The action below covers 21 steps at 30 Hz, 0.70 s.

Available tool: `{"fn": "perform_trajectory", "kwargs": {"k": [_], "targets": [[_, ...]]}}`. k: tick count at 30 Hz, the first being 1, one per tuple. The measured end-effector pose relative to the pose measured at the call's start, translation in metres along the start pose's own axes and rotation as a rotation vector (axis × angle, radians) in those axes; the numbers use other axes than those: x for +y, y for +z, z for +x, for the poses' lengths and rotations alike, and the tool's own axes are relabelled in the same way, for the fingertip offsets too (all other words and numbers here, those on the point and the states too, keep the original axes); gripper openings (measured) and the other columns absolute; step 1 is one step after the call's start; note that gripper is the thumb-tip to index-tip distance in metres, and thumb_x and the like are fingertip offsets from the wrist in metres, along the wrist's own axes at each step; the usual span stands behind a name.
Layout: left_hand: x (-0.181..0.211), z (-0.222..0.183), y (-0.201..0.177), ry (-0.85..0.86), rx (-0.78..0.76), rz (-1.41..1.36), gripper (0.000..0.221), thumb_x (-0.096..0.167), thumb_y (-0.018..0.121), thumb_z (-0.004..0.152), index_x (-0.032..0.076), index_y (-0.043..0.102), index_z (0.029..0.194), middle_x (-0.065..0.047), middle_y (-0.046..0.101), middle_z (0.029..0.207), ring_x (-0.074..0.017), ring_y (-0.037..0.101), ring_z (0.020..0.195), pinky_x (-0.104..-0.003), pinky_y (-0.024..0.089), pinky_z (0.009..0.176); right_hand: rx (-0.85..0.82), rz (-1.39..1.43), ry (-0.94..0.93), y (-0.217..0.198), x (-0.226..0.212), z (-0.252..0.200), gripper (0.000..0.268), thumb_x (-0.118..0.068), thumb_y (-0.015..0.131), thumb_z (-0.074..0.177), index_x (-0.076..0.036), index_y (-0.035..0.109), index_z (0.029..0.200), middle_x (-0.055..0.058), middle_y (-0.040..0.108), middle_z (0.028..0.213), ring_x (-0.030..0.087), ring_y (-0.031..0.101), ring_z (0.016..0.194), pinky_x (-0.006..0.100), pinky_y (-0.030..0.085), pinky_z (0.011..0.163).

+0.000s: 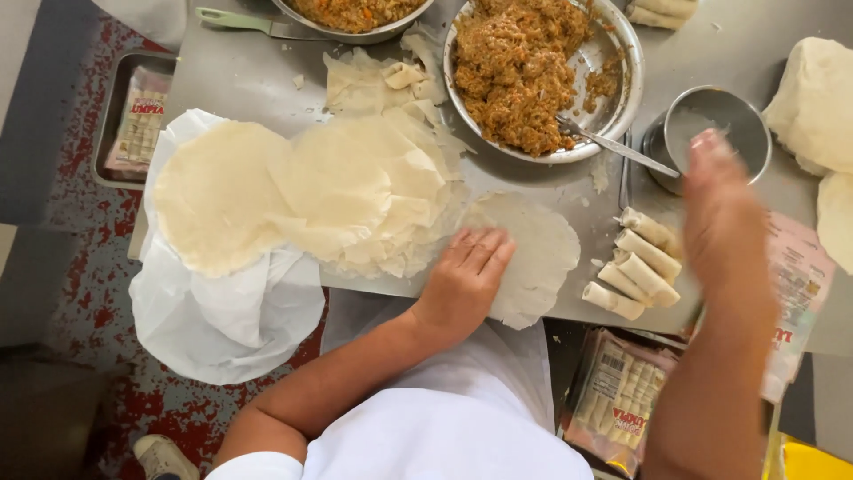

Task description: The person prepares spring rolls by placing a filling onto wrappers, rolling them into cylinders, and placing them into plastic packaging.

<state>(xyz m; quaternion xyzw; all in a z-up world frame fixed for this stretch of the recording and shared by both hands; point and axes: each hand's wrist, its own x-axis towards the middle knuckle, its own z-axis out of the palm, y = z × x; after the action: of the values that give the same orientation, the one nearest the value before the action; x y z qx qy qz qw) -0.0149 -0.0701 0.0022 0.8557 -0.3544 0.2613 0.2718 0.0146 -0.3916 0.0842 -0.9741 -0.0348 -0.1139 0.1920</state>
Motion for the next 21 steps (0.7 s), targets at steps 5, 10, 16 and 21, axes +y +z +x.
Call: {"fn": "perform_trajectory", "kwargs": {"k": [5, 10, 16, 21], "targets": [[0.009, -0.012, 0.024, -0.144, -0.346, 0.375, 0.090, 0.058, 0.063, 0.092, -0.002, 0.040, 0.155, -0.027, 0.034, 0.163, -0.0414, 0.027, 0.154, -0.060, 0.014, 0.126, -0.220, 0.109, 0.110, 0.092, -0.109, -0.057, 0.066, -0.023, 0.037, 0.103, -0.013, 0.015, 0.164, 0.010, 0.017, 0.172, 0.027, 0.022, 0.155, 0.045, 0.015, 0.123], [0.014, -0.012, 0.014, -0.206, -0.427, 0.311, 0.084, 0.053, 0.048, 0.101, -0.009, 0.033, 0.156, -0.034, 0.025, 0.164, -0.0468, 0.015, 0.157, -0.064, -0.001, 0.125, -0.117, -0.106, -0.152, 0.120, -0.105, -0.052, 0.069, -0.045, 0.033, 0.110, 0.001, 0.032, 0.161, 0.025, 0.030, 0.166, 0.042, 0.032, 0.150, 0.060, 0.022, 0.118], [0.011, -0.017, 0.027, -0.221, -0.422, 0.282, 0.088, 0.058, 0.038, 0.102, -0.013, 0.030, 0.155, -0.035, 0.019, 0.165, -0.0487, 0.011, 0.157, -0.067, -0.002, 0.124, -0.112, -0.057, -0.352, 0.141, -0.105, -0.024, 0.064, -0.046, 0.032, 0.110, -0.004, 0.042, 0.158, 0.018, 0.039, 0.165, 0.037, 0.038, 0.149, 0.059, 0.027, 0.117], [0.011, -0.015, 0.019, -0.206, -0.343, 0.240, 0.089, 0.056, 0.049, 0.098, -0.011, 0.034, 0.155, -0.035, 0.024, 0.164, -0.0492, 0.018, 0.156, -0.068, 0.002, 0.124, 0.064, 0.028, -0.223, 0.106, -0.112, -0.006, 0.055, -0.045, 0.041, 0.111, -0.009, 0.057, 0.149, 0.013, 0.053, 0.154, 0.031, 0.047, 0.145, 0.049, 0.026, 0.121]]}}
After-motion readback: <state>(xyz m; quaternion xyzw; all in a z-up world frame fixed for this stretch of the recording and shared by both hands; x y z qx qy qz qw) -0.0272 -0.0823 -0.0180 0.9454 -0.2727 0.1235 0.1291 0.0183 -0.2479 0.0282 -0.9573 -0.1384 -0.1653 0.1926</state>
